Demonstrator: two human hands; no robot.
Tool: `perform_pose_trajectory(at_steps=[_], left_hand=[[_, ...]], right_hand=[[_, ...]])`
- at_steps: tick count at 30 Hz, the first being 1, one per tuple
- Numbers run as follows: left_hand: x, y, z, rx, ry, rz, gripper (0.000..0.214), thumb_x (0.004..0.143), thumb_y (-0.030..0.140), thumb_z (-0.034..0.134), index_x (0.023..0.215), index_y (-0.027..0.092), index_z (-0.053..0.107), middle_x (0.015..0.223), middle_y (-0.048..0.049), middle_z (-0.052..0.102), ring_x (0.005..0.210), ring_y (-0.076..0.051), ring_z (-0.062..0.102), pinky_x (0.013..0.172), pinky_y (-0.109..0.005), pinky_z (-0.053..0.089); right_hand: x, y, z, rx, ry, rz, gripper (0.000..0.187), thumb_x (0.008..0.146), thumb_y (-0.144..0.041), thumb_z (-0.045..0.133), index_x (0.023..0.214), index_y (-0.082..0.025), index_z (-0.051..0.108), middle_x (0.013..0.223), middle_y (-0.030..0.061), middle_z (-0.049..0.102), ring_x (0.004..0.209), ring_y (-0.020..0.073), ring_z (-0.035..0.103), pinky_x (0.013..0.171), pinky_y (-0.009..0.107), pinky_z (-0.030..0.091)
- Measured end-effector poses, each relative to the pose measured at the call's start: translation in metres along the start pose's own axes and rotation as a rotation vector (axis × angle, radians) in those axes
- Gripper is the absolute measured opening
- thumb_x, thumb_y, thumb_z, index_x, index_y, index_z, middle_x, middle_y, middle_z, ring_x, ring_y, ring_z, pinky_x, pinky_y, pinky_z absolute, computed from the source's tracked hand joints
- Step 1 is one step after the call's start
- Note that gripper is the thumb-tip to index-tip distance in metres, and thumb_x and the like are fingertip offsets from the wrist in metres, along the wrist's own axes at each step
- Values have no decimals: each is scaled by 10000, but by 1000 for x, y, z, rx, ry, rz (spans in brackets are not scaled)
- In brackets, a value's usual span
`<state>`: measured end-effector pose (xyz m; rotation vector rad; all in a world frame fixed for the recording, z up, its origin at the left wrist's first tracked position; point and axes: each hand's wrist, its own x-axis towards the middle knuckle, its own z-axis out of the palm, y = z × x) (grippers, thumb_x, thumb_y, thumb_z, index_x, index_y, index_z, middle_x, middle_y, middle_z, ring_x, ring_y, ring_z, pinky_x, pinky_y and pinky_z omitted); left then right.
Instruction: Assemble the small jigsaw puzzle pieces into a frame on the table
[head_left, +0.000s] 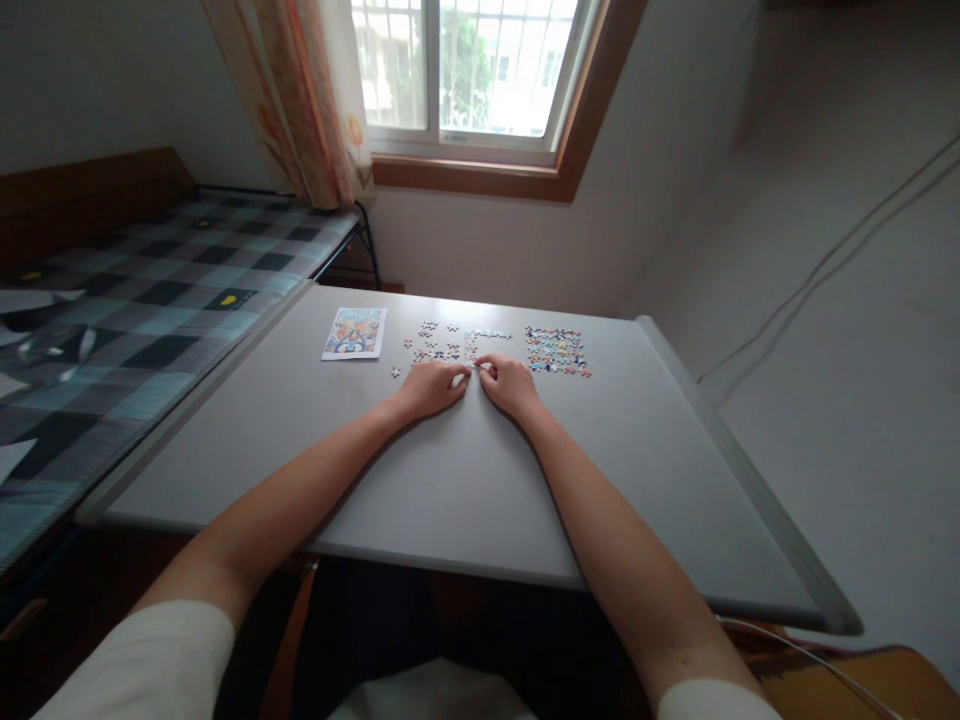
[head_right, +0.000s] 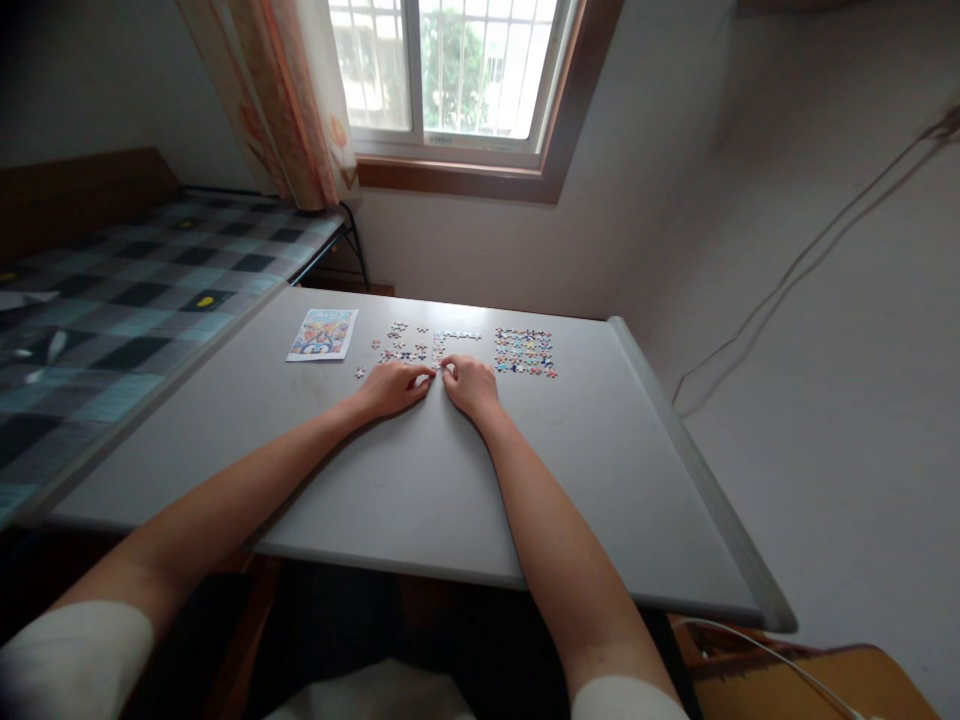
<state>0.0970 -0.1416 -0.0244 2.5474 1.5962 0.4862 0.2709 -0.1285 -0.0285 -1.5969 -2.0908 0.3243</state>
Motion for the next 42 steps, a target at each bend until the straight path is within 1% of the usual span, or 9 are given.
perform_pose_trajectory(at_steps=[42], left_hand=[[0,-2,3,10,16,7,328,872,377,459,1097,305,686,724,-8,697,692,-179,641,695,-274,455]], right_hand=[[1,1,1,-4,7,-15,258,827,-256,503,1003,-248,691,768,12,660,738,168,575,735,283,382]])
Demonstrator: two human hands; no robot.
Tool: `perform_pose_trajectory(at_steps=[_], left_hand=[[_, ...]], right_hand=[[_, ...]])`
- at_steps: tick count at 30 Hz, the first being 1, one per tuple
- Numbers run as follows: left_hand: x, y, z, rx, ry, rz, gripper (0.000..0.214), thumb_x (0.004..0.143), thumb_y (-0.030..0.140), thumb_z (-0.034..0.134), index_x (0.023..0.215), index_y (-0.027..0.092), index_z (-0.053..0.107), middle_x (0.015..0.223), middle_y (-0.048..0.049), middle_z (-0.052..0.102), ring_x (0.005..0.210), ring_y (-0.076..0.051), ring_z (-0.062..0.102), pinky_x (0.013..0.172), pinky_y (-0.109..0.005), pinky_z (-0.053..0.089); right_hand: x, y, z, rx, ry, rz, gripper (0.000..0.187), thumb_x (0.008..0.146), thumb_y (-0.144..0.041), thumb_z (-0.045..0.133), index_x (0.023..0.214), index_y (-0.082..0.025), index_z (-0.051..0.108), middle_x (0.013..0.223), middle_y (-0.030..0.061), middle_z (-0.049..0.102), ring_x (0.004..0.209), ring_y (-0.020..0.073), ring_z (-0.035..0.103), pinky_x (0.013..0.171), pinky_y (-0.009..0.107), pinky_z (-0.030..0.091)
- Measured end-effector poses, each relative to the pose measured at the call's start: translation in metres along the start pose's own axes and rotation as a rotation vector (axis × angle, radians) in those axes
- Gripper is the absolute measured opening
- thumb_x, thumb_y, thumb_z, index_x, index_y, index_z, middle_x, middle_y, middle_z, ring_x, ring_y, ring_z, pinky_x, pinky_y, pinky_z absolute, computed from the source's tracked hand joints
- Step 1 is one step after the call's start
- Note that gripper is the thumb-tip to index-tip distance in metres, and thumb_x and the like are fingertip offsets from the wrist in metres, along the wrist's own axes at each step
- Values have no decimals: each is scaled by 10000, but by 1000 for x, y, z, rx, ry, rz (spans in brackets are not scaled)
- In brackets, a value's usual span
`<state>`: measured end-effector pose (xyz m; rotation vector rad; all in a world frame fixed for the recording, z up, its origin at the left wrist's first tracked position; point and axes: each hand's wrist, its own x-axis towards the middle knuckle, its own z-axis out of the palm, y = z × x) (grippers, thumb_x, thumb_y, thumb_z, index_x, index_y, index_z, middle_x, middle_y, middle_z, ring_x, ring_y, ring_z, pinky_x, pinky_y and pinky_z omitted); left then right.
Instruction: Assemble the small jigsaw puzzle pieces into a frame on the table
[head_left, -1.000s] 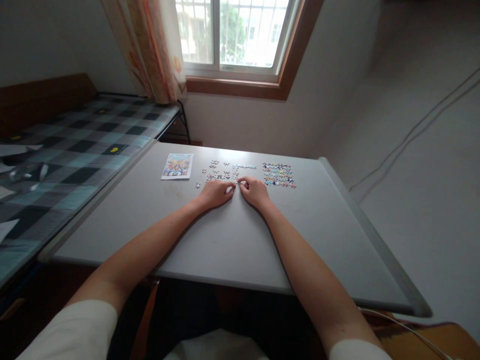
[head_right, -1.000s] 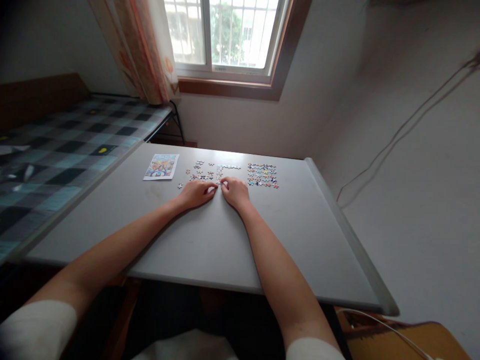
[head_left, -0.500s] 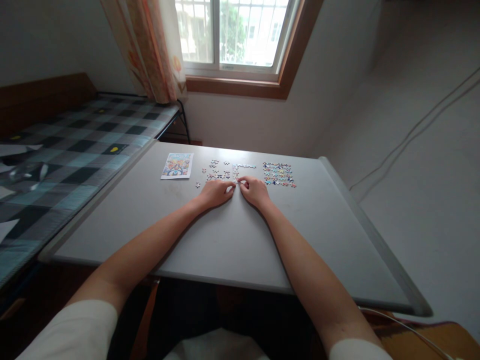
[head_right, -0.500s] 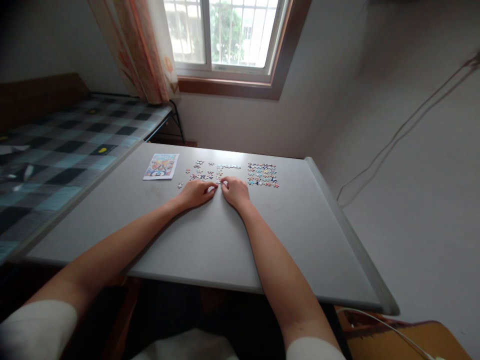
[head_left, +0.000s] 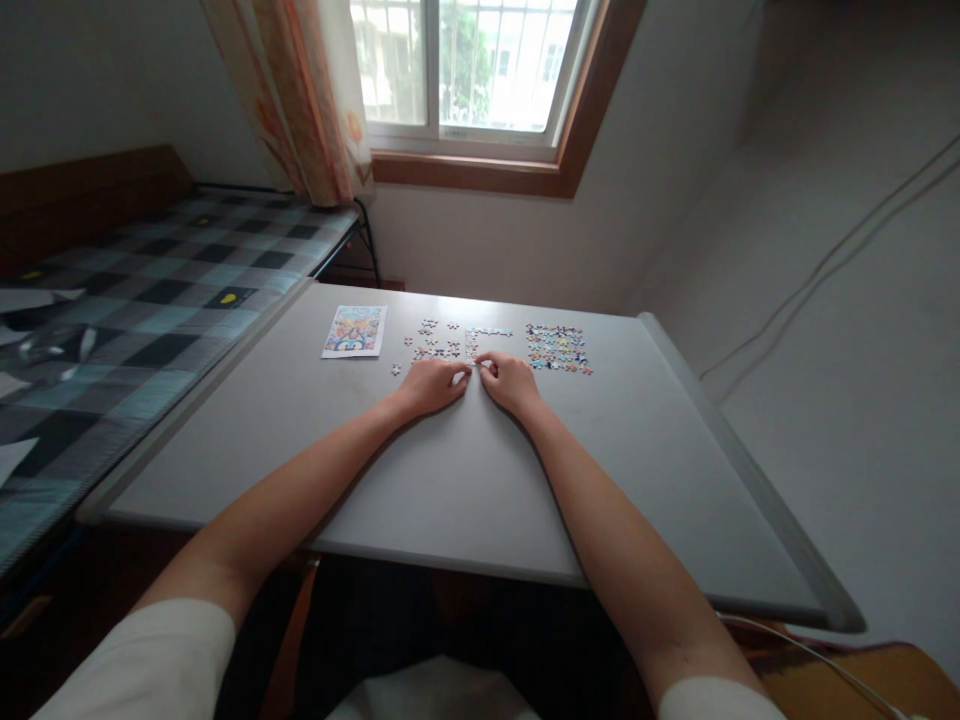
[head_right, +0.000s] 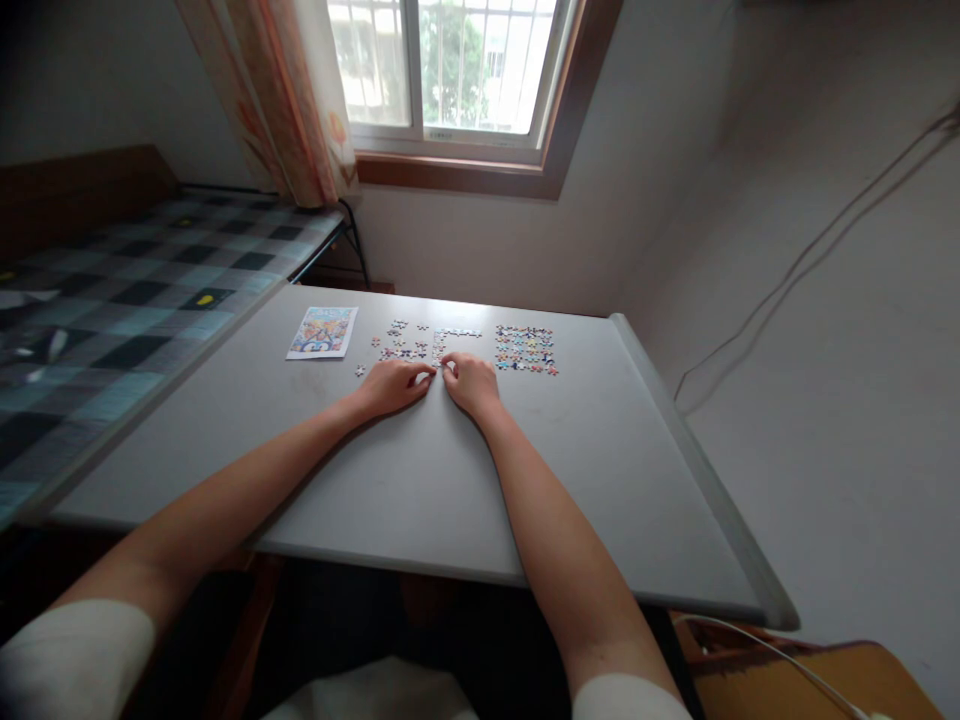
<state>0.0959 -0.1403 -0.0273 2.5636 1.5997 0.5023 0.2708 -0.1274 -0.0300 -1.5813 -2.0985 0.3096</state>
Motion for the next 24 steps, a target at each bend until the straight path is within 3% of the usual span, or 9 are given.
perform_pose_trajectory(at_steps=[24], left_hand=[[0,2,-2,5,-26,-15,335,875,375,452,1106,303,684,746,-14,701,718,-180,647,701,-266,456]], right_hand=[[0,-2,-2,-15,-11,11,270,825,-247,506,1023,-250,690,781,12,668,767,171,587,741,277,396]])
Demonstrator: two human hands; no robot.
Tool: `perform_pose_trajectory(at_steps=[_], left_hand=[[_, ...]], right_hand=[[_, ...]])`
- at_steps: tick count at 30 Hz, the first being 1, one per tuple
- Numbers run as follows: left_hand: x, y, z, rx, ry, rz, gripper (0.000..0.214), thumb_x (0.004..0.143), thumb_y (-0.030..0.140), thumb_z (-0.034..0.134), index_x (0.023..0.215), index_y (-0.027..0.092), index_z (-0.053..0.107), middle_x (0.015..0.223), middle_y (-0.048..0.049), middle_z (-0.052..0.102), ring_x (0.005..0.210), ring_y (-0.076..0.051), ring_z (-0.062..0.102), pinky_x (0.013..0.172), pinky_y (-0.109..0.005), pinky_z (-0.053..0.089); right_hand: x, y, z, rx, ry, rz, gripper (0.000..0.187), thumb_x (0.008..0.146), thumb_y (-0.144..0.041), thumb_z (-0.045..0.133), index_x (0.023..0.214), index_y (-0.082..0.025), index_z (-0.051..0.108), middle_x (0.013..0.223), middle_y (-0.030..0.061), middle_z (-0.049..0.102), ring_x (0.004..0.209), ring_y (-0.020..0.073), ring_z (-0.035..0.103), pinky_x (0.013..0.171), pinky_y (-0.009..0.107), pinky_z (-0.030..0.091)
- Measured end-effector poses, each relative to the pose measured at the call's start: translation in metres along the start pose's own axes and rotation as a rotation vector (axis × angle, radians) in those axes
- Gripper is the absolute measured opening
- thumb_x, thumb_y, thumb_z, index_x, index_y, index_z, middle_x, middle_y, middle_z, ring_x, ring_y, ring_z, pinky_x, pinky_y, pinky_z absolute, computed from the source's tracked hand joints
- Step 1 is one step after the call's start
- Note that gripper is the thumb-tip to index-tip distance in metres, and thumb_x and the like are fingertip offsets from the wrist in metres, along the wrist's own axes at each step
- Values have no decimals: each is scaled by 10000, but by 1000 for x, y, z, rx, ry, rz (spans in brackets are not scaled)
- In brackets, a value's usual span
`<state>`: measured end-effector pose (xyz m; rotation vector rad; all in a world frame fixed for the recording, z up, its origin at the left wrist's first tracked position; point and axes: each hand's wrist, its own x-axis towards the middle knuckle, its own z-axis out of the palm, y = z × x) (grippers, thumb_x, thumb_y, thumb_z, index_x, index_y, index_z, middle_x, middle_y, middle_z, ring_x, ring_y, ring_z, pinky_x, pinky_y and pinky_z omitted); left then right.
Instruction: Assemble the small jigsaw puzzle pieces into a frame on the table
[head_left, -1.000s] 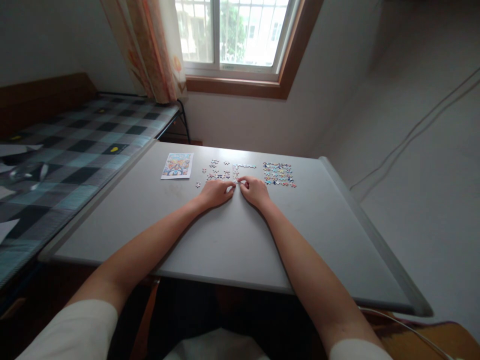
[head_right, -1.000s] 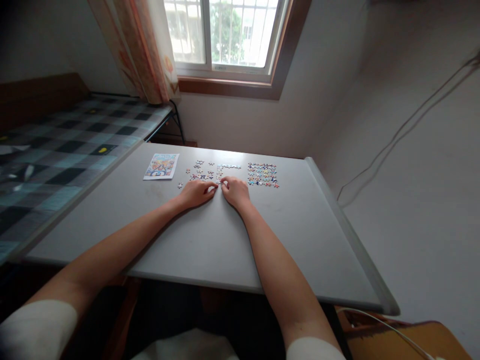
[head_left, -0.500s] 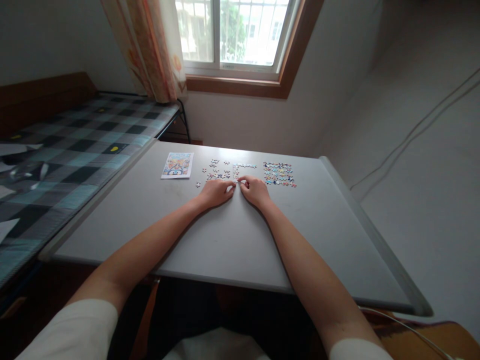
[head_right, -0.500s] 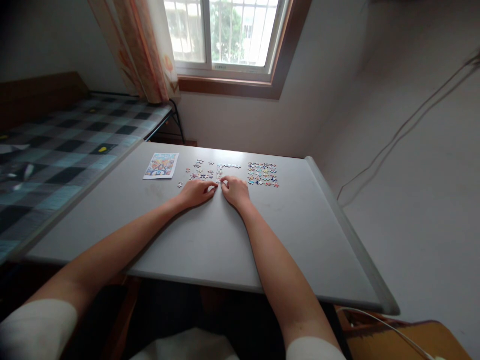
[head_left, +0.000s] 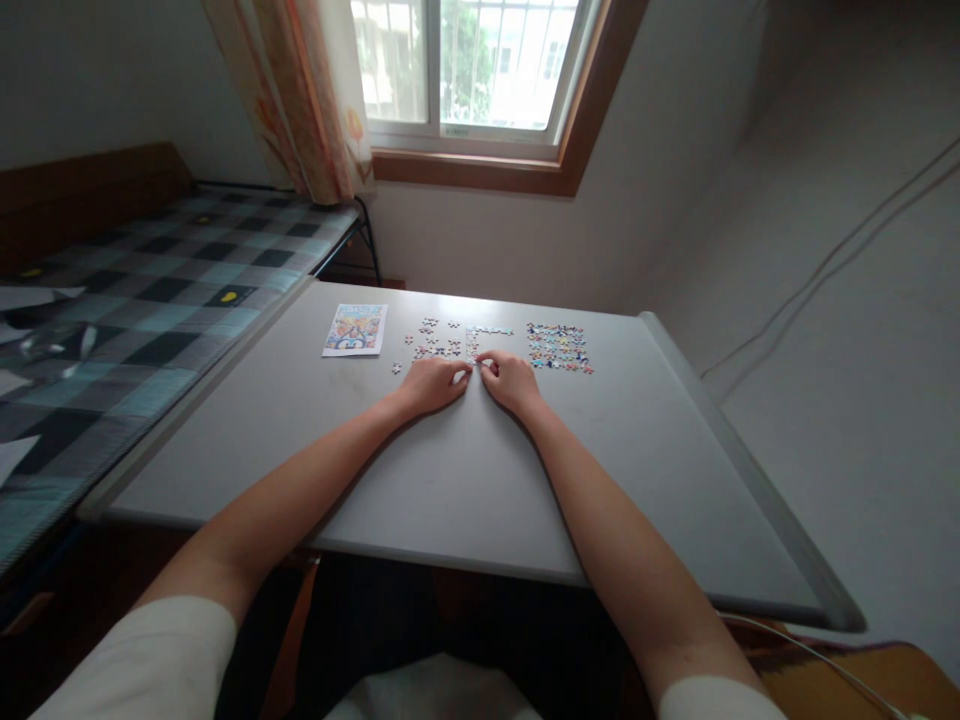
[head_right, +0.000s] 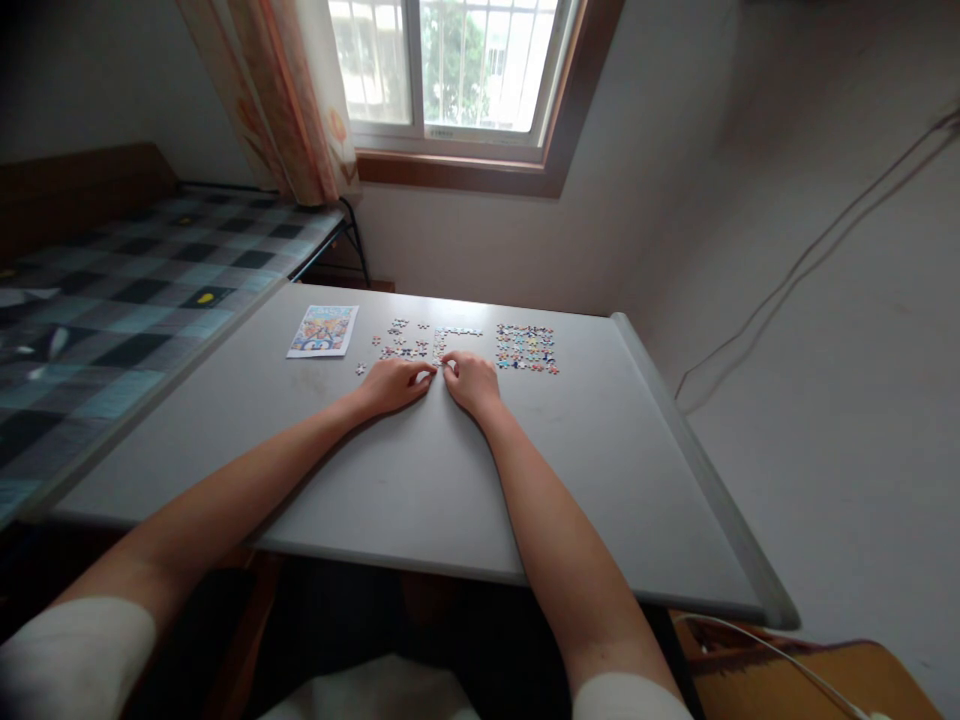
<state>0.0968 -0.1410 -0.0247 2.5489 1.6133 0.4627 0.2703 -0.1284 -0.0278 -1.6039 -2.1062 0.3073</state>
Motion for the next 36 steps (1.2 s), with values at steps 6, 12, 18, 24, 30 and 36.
perform_pose_trajectory(at_steps=[6,12,18,24,30,36], left_hand=[[0,-1,0,12,2,11,343,886,365,430,1113,307,681,774,-20,705,729,-187,649,690,-270,453],[0,0,-1,-9,-7,6,343,882,368,438,1114,297,681,751,-18,701,723,-177,642,704,-265,451],[-1,2,-3,-8,-17,-2,341,878,360,444,1115,292,679,753,-15,701,732,-175,642,703,-258,451],[-1,1,-3,4,-10,-1,344,879,368,443,1117,292,679,753,-16,702,721,-174,641,695,-260,450],[0,1,-1,2,-13,-1,343,880,365,444,1121,295,678,757,-16,704,730,-173,643,708,-260,453],[0,0,0,3,-6,-1,344,877,369,450,1127,296,675,764,-14,707,745,-175,646,715,-258,455]], right_hand=[[0,1,0,7,1,-1,271,827,-251,502,1024,-252,689,790,11,669,764,169,584,757,281,393],[0,1,1,11,5,-7,272,826,-256,503,1026,-257,688,788,9,667,762,169,582,758,283,393],[0,0,0,8,-9,6,268,828,-253,504,1023,-252,688,788,14,666,769,170,583,766,283,394],[0,0,0,8,1,-3,272,828,-251,498,1020,-258,689,789,9,667,765,167,582,760,281,393],[-1,0,-1,4,1,2,266,832,-261,500,1018,-253,690,784,12,665,772,171,586,751,280,394],[0,-1,-1,10,0,2,264,835,-266,501,1018,-255,691,783,13,666,774,171,587,761,282,396]])
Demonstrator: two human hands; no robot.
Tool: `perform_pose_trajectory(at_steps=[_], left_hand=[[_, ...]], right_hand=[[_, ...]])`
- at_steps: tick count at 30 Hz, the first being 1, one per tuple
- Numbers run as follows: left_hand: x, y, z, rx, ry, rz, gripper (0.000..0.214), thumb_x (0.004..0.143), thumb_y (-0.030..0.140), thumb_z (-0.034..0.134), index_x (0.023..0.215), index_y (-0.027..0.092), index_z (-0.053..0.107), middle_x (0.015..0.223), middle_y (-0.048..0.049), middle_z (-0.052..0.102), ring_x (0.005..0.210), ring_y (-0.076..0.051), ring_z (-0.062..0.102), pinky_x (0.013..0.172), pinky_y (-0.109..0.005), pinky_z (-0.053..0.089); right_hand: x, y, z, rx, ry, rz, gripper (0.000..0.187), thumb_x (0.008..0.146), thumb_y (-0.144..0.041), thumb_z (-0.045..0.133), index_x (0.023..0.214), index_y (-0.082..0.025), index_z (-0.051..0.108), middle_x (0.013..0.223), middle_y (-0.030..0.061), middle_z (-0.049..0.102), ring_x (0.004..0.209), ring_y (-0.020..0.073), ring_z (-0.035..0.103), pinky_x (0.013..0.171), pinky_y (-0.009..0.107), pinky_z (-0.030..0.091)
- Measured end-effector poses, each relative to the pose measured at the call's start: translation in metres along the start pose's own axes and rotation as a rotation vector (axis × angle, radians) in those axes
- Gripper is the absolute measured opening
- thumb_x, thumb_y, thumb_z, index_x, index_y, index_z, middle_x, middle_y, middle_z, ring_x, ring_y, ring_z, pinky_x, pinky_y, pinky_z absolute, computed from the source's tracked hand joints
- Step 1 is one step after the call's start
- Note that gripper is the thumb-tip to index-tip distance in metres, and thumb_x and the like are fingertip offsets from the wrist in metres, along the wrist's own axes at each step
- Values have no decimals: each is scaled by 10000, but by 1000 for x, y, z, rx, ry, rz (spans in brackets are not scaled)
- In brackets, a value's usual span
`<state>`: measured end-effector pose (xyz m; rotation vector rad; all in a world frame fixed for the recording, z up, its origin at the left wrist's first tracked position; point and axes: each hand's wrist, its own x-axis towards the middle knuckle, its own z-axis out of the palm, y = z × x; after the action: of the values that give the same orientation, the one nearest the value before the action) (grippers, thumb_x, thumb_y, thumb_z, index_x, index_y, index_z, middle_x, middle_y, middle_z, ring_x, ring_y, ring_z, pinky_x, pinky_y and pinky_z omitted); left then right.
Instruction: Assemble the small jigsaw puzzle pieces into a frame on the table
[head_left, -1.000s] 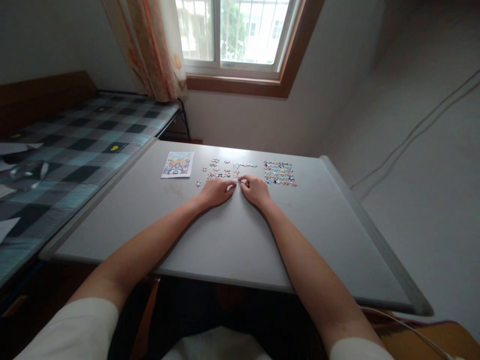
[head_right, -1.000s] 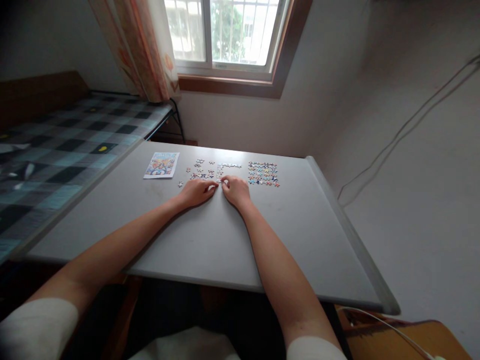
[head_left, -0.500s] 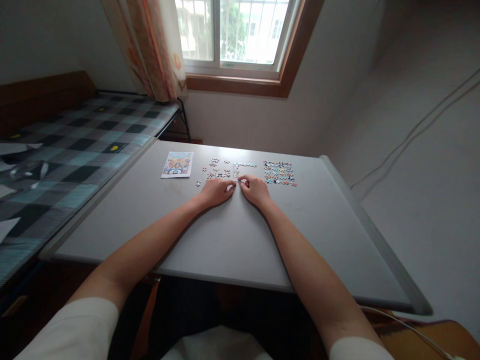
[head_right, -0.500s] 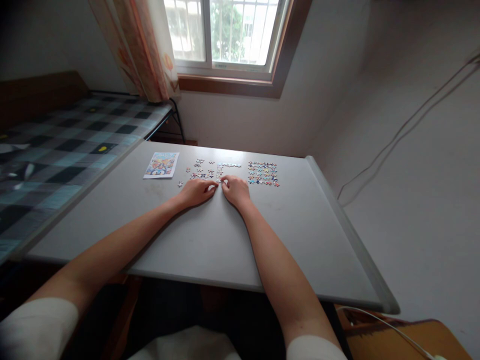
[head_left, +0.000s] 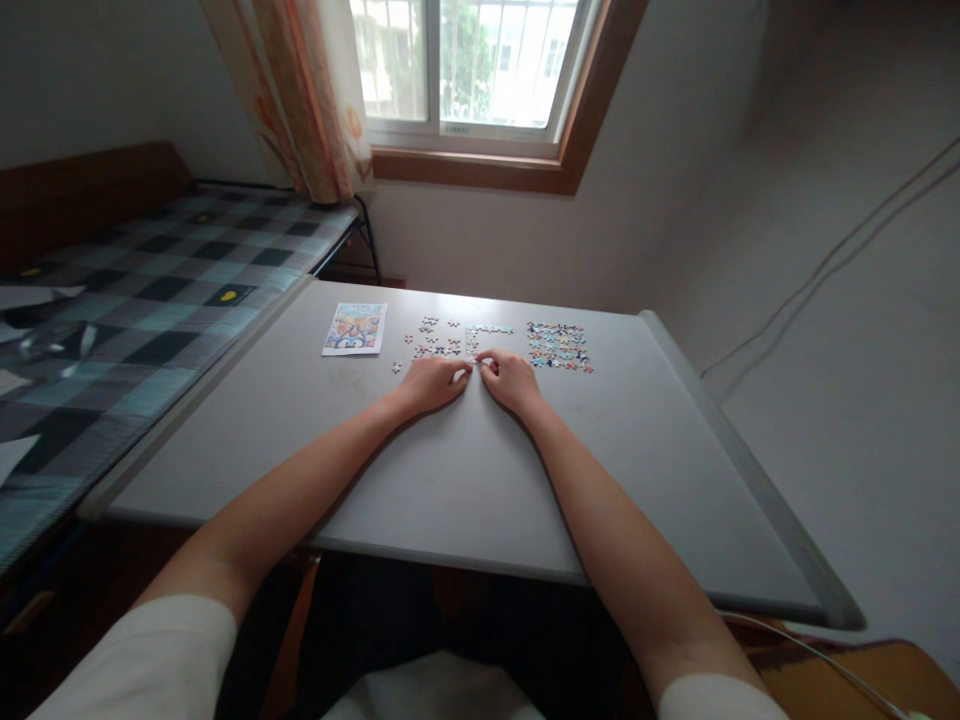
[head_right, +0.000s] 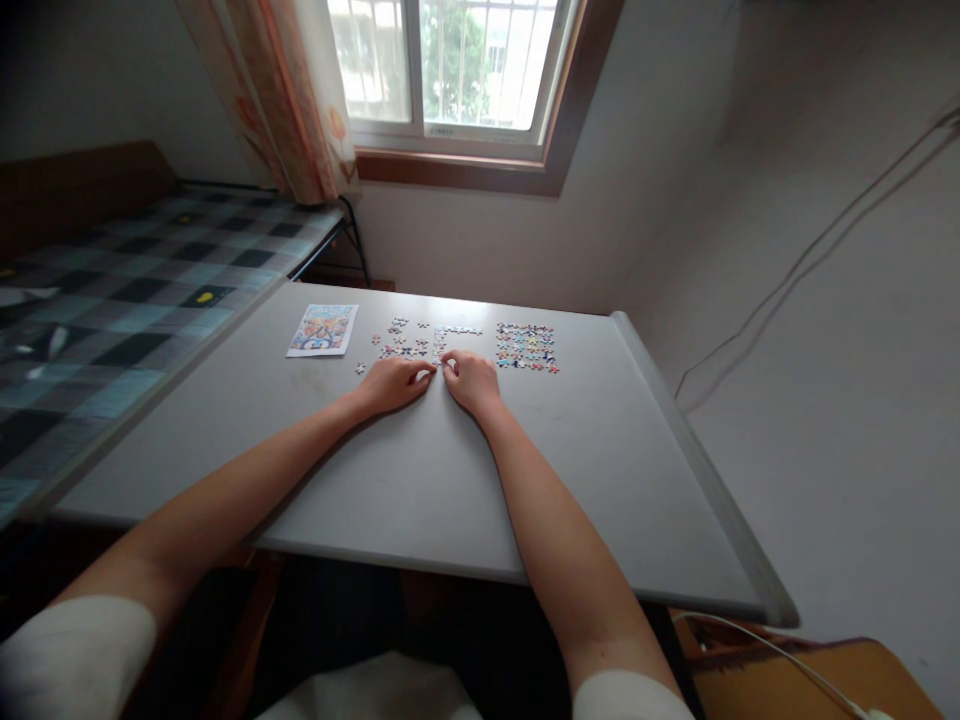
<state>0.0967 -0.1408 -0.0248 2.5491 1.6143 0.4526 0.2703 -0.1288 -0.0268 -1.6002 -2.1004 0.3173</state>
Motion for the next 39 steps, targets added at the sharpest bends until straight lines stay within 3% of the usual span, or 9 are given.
perform_pose_trajectory(at_steps=[39], left_hand=[[-1,1,-1,-3,5,5,341,884,370,441,1119,299,678,762,-15,703,714,-180,642,705,-270,452]], right_hand=[[0,2,2,-1,4,-7,262,826,-250,505,1012,-255,690,784,11,666,756,169,580,738,278,385]])
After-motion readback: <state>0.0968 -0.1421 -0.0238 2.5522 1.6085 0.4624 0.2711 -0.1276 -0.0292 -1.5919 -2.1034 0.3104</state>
